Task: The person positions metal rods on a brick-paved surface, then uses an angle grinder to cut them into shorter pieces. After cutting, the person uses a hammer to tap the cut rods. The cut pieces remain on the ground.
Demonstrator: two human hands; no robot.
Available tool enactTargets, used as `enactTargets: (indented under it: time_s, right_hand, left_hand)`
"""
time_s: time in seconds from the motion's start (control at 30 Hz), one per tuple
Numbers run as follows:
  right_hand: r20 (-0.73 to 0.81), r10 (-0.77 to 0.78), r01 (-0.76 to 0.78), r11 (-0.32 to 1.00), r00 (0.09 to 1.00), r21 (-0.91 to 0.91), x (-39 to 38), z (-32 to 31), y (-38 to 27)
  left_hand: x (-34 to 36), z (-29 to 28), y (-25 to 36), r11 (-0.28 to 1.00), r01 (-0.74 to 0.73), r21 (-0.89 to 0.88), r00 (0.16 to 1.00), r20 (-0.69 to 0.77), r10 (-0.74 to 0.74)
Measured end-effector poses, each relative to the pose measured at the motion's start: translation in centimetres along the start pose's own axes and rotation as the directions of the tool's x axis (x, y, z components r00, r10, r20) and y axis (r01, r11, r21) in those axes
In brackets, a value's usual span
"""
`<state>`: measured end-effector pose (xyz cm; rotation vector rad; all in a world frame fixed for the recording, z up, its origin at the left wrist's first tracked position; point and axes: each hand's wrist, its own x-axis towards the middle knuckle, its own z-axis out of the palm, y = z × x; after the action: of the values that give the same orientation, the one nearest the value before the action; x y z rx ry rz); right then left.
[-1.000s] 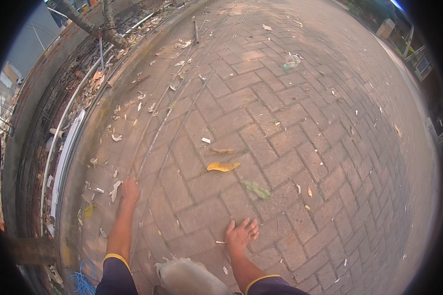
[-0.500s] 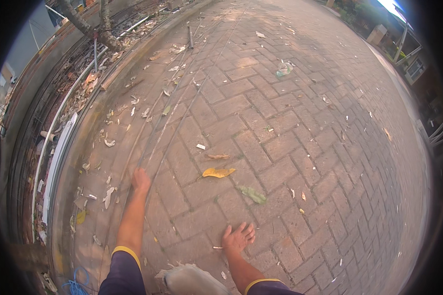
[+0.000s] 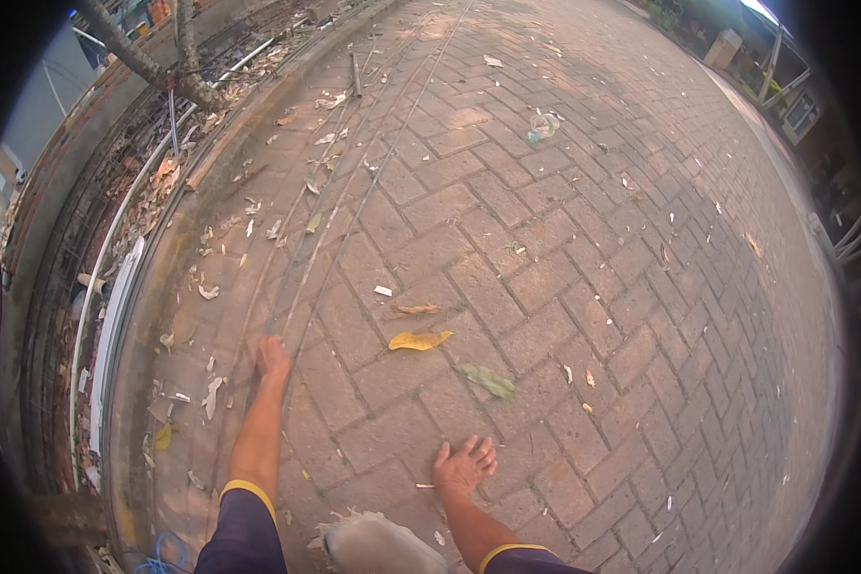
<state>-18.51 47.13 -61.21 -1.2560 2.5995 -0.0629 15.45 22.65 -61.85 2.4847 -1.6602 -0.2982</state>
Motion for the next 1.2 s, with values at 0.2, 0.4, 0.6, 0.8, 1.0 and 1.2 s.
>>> enactTargets:
  time_s: [0.2, 0.4, 0.6, 0.8, 1.0, 1.2]
  right_hand:
    - [-0.012, -0.005, 0.005, 1.000, 1.000, 0.007, -0.1, 0.0, 0.0]
    - [-0.061, -0.020, 0.019, 1.000, 0.998, -0.011, 0.0, 0.4, 0.1]
    - [-0.037, -0.023, 0.023, 1.000, 0.999, 0.006, -0.1, 0.3, 0.2]
    - [-0.013, -0.018, 0.018, 1.000, 1.000, 0.018, 0.0, -0.1, 0.1]
    - [0.086, 0.015, -0.018, 0.999, 0.996, 0.036, 0.1, -0.9, -0.2]
    - [0.055, 0.001, 0.004, 0.996, 0.998, -0.085, 0.0, -0.2, -0.1]
  left_hand:
    - [0.2, 1.2, 0.1, 1.000, 0.012, 0.021, 1.000, 0.018, -0.012]
    - [0.5, 3.0, -0.2, 0.999, 0.023, 0.023, 0.999, -0.037, -0.022]
    - [0.5, 3.1, -0.3, 0.999, 0.035, 0.003, 0.999, -0.027, -0.035]
    - [0.9, 3.0, 0.1, 1.000, -0.007, -0.005, 1.000, -0.029, 0.007]
    - [1.1, 2.5, 0.6, 0.999, 0.028, 0.022, 0.999, 0.021, -0.028]
    - [0.8, 3.1, 0.9, 0.993, 0.017, 0.115, 1.000, -0.014, -0.016]
